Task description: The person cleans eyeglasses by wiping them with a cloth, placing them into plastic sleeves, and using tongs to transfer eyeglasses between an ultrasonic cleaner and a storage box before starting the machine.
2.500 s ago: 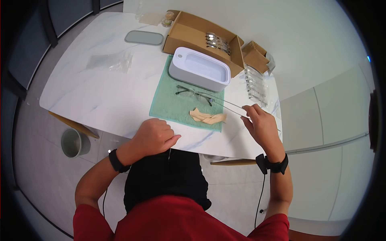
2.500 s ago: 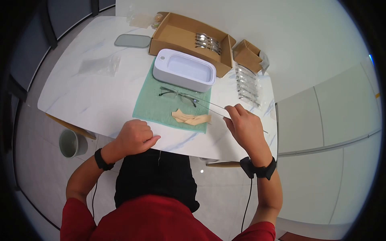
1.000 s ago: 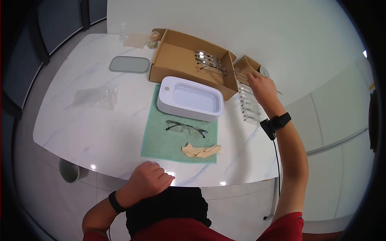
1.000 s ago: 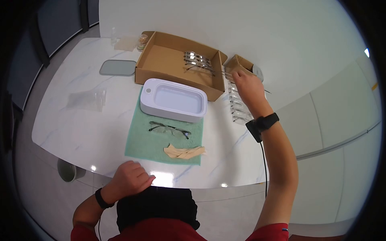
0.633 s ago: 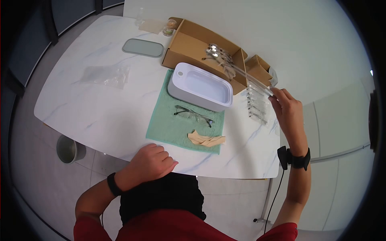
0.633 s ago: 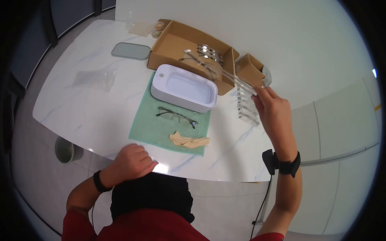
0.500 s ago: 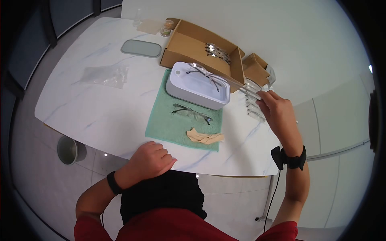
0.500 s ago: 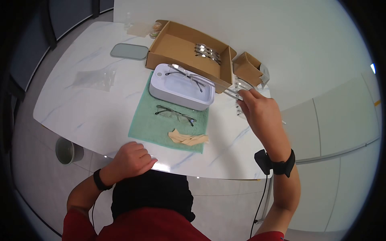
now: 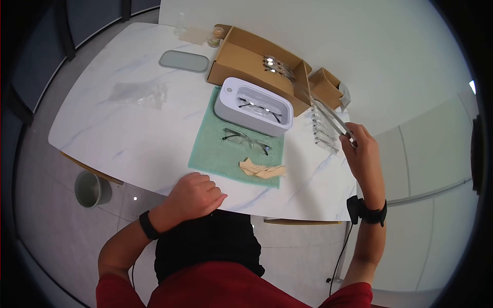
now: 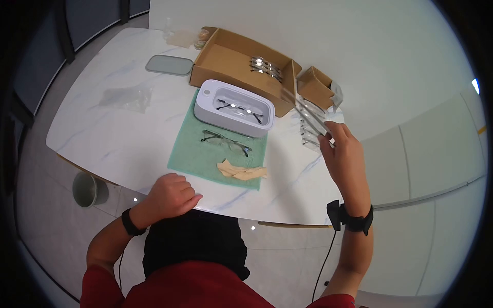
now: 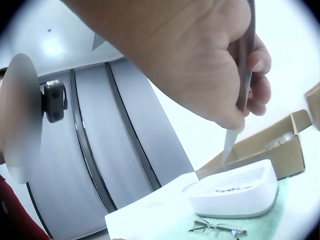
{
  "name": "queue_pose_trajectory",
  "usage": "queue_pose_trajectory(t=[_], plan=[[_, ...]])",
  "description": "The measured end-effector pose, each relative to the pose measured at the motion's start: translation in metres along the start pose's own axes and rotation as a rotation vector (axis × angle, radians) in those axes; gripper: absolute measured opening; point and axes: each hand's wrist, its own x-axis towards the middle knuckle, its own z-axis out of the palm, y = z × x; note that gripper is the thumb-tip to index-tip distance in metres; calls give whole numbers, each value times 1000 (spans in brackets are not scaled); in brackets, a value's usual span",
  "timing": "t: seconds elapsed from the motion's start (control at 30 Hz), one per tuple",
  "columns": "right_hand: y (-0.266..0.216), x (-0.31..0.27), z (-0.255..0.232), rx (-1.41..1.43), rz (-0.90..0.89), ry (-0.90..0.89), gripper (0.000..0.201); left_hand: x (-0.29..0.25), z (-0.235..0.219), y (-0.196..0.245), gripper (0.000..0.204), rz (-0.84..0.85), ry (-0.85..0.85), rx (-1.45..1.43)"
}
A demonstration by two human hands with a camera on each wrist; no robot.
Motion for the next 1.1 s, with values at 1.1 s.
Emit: queue_pose_trajectory(t=[1.1], plan=[[75, -84, 185, 379, 544, 279, 34, 115, -37, -89, 60, -145, 9, 431]])
